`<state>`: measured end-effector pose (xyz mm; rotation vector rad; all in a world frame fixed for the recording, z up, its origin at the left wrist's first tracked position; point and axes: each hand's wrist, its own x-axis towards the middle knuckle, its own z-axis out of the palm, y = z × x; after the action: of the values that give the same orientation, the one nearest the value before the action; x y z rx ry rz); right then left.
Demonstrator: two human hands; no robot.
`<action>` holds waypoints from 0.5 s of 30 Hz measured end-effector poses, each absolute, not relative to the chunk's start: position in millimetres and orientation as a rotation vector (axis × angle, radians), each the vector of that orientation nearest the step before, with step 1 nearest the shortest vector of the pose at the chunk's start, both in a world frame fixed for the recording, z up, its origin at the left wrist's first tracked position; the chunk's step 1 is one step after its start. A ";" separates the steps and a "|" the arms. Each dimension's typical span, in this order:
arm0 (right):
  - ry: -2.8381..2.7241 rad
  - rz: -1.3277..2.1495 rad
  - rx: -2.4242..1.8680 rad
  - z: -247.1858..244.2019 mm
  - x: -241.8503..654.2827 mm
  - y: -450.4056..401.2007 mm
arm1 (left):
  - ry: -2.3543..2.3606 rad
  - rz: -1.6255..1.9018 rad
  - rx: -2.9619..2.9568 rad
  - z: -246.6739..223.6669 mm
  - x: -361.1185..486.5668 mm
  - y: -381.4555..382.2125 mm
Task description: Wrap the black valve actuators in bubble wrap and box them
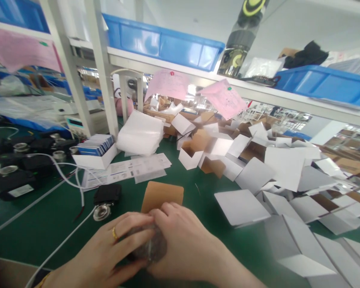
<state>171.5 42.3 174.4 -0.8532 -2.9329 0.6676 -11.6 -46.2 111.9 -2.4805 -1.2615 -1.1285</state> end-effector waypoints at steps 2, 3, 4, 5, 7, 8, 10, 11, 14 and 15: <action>-2.883 0.690 -0.920 171.4 179.0 41.0 | -1.262 -1.131 -2.471 111.6 -13.4 -42.7; -2.857 0.664 -0.940 169.3 184.4 40.0 | -1.258 -1.126 -2.456 111.5 -14.5 -41.5; -2.837 0.607 -0.934 166.8 190.7 39.0 | -1.257 -1.116 -2.441 111.0 -15.4 -40.4; -2.821 0.528 -0.899 164.1 197.4 38.4 | -1.244 -1.124 -2.417 110.3 -15.6 -39.1; -2.775 0.340 -0.739 158.8 209.8 38.6 | -1.160 -1.173 -2.366 108.8 -14.0 -36.5; -2.739 0.244 -0.644 156.7 214.2 39.4 | -1.094 -1.201 -2.338 108.5 -12.4 -35.3; -2.673 0.112 -0.507 153.7 217.7 41.8 | -1.026 -1.168 -2.336 110.5 -8.7 -34.0; -2.644 0.066 -0.470 152.6 216.9 42.9 | -1.050 -1.100 -2.372 112.9 -7.0 -33.9; -2.627 -0.006 -0.453 148.2 210.4 44.0 | -1.193 -0.887 -2.496 122.0 -3.7 -34.8; -2.624 -0.023 -0.434 145.9 209.1 43.4 | -1.215 -0.862 -2.503 123.8 -2.7 -34.9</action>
<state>209.1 43.4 145.9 -0.4343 -2.6239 -0.0233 -2.7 -34.9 123.8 -2.5029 -1.2146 -0.8625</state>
